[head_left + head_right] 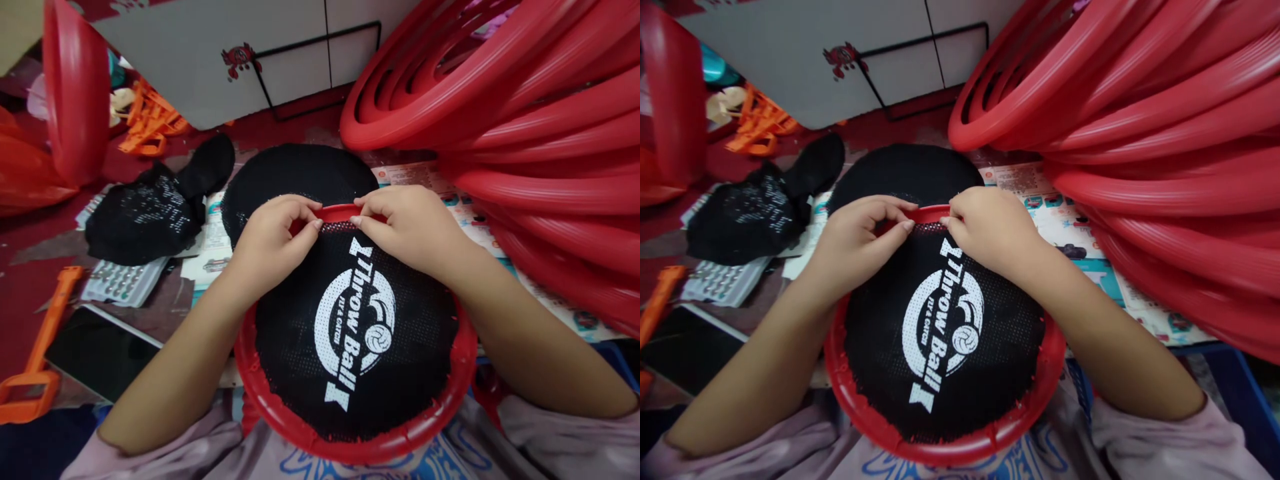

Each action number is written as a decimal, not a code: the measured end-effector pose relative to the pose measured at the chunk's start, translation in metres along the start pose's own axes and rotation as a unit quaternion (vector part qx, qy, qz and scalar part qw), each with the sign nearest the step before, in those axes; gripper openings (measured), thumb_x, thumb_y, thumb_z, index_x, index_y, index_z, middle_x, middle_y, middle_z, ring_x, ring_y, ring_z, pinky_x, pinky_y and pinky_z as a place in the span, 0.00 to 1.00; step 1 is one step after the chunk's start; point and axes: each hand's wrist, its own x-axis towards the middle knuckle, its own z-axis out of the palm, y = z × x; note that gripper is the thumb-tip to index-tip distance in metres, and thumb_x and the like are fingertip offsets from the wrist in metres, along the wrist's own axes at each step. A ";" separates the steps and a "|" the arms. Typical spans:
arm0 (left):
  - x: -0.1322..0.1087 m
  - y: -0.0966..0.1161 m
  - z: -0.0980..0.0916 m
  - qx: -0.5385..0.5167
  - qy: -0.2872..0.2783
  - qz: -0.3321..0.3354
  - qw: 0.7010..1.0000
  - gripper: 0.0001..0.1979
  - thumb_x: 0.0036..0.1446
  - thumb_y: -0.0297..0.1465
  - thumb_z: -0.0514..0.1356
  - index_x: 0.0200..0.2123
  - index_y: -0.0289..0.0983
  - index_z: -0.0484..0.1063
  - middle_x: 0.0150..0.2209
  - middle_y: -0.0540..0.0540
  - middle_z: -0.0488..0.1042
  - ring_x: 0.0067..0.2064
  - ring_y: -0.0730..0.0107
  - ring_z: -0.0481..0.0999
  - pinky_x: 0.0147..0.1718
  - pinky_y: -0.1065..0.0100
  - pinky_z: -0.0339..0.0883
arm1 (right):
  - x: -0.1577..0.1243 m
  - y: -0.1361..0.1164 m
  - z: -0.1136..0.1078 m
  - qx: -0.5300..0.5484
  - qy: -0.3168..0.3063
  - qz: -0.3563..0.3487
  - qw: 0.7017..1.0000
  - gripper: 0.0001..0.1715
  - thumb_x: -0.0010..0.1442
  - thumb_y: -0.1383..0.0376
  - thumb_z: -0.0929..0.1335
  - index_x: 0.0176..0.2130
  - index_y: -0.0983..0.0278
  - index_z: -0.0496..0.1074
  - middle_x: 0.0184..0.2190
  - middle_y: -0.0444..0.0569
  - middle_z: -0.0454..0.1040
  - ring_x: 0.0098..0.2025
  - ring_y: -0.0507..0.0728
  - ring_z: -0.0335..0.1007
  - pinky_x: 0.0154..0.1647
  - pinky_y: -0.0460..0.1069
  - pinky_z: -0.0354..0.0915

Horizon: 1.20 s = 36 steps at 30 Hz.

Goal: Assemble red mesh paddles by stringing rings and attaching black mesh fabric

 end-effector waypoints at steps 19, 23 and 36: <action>0.003 -0.008 0.004 -0.014 0.005 -0.021 1.000 0.07 0.54 0.29 0.58 0.26 0.35 0.72 0.39 0.46 0.79 0.42 0.66 0.77 0.45 0.63 0.69 | 0.007 0.002 0.007 -0.011 -0.007 0.019 1.000 0.13 0.62 0.64 0.65 0.32 0.63 0.79 0.38 0.49 0.80 0.47 0.60 0.74 0.44 0.50 0.63; 0.002 -0.007 0.006 -0.008 0.010 -0.017 1.000 0.07 0.55 0.29 0.58 0.27 0.34 0.74 0.40 0.45 0.79 0.42 0.66 0.77 0.45 0.64 0.69 | 0.008 0.002 0.008 -0.023 -0.011 0.024 0.999 0.14 0.63 0.63 0.64 0.33 0.62 0.79 0.40 0.48 0.80 0.48 0.59 0.74 0.44 0.50 0.63; 0.001 -0.009 0.005 0.000 0.011 0.001 1.000 0.07 0.55 0.29 0.58 0.27 0.34 0.74 0.41 0.44 0.78 0.44 0.65 0.77 0.46 0.63 0.69 | 0.012 0.006 0.011 -0.002 -0.007 -0.009 1.000 0.11 0.59 0.67 0.66 0.32 0.65 0.80 0.44 0.49 0.79 0.49 0.60 0.73 0.47 0.52 0.64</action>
